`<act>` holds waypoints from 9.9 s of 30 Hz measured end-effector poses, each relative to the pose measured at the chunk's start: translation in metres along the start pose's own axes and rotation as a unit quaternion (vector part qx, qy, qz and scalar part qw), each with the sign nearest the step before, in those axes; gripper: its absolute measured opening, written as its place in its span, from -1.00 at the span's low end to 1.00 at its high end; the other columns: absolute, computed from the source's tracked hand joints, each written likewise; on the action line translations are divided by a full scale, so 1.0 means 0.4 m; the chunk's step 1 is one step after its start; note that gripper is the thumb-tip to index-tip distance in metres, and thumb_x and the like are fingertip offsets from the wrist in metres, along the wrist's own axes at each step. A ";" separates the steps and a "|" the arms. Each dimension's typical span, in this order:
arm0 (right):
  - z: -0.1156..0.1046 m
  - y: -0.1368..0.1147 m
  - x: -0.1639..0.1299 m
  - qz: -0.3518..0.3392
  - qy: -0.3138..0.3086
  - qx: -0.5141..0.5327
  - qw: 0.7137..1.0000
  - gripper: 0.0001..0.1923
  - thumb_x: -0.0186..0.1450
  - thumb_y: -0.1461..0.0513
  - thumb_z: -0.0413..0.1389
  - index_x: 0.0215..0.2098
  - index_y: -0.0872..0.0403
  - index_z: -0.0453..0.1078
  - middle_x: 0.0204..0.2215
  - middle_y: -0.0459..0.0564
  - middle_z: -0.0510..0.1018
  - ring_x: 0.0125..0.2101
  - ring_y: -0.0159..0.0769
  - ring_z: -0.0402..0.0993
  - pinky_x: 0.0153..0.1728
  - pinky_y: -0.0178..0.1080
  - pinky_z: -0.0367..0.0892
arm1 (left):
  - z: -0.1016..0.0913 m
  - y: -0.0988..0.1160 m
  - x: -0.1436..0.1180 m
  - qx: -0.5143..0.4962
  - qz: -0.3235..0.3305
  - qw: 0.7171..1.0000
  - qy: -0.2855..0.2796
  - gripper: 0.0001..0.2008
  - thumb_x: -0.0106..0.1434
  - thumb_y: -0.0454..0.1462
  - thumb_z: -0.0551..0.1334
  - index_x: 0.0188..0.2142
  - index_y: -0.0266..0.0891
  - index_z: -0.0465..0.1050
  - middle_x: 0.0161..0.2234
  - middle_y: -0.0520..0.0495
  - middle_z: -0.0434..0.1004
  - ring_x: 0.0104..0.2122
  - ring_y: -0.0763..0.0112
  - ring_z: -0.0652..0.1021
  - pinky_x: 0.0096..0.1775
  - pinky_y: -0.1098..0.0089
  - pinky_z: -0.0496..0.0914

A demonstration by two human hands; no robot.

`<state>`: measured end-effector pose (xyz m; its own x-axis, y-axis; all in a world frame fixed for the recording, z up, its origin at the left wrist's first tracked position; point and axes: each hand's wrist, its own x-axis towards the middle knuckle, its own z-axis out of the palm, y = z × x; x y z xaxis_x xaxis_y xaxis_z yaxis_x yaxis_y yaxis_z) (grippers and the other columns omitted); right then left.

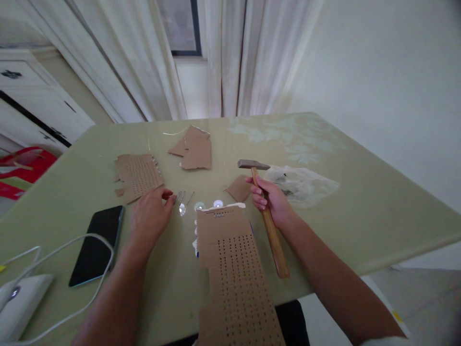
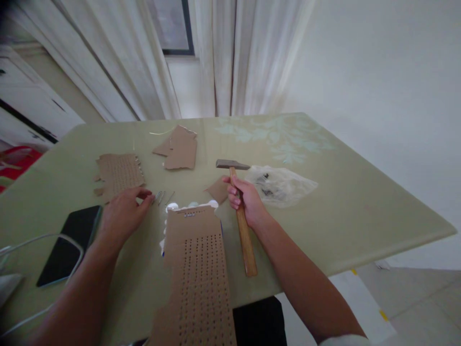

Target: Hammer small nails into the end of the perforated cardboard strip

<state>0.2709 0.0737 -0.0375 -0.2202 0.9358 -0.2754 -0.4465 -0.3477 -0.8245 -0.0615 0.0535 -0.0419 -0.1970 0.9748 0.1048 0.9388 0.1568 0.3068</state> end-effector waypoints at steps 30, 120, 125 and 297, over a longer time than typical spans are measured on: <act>0.045 0.037 -0.044 0.051 -0.045 -0.236 0.969 -0.76 0.64 0.13 0.04 -0.20 0.01 0.33 -0.54 -0.08 0.65 -0.61 -0.34 0.60 -0.62 -0.38 0.42 | -0.040 0.061 -0.034 -0.289 0.055 0.951 0.095 -0.68 0.48 -0.08 0.20 0.07 -0.16 0.56 -0.15 -0.11 0.68 -0.25 0.23 0.62 -0.18 0.25 0.52; 0.044 0.049 -0.048 0.000 -0.069 -0.311 0.948 -0.58 0.54 -0.02 0.12 -0.39 0.04 0.36 -0.57 -0.14 0.52 -0.65 -0.42 0.47 -0.60 -0.35 0.29 | -0.081 0.142 -0.110 -0.344 0.300 0.888 -0.056 -0.89 0.46 -0.22 0.36 -0.15 -0.12 0.71 -0.31 0.01 0.70 -0.44 0.47 0.48 -0.38 0.41 0.36; 0.044 0.045 -0.050 0.001 -0.074 -0.314 0.946 -0.56 0.54 -0.04 0.12 -0.39 0.04 0.35 -0.57 -0.14 0.52 -0.64 -0.42 0.47 -0.60 -0.35 0.29 | -0.085 0.143 -0.110 -0.344 0.300 0.888 -0.056 -0.88 0.46 -0.22 0.36 -0.16 -0.13 0.71 -0.31 0.01 0.70 -0.45 0.48 0.48 -0.38 0.41 0.35; 0.048 0.035 -0.049 0.000 -0.053 0.014 0.998 -0.61 0.31 0.00 0.41 -0.12 0.13 0.55 -0.66 -0.34 0.27 -0.77 -0.54 0.11 -0.78 -0.42 0.09 | -0.060 0.153 -0.135 -0.310 0.262 0.914 -0.007 -0.86 0.46 -0.14 0.36 -0.15 -0.06 0.71 -0.32 0.02 0.70 -0.43 0.39 0.45 -0.31 0.29 0.33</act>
<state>0.2524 0.0494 -0.0341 -0.3102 0.9251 -0.2192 -0.4710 -0.3498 -0.8098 -0.0001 0.0065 -0.0060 0.2416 0.8929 0.3798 0.5619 -0.4479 0.6955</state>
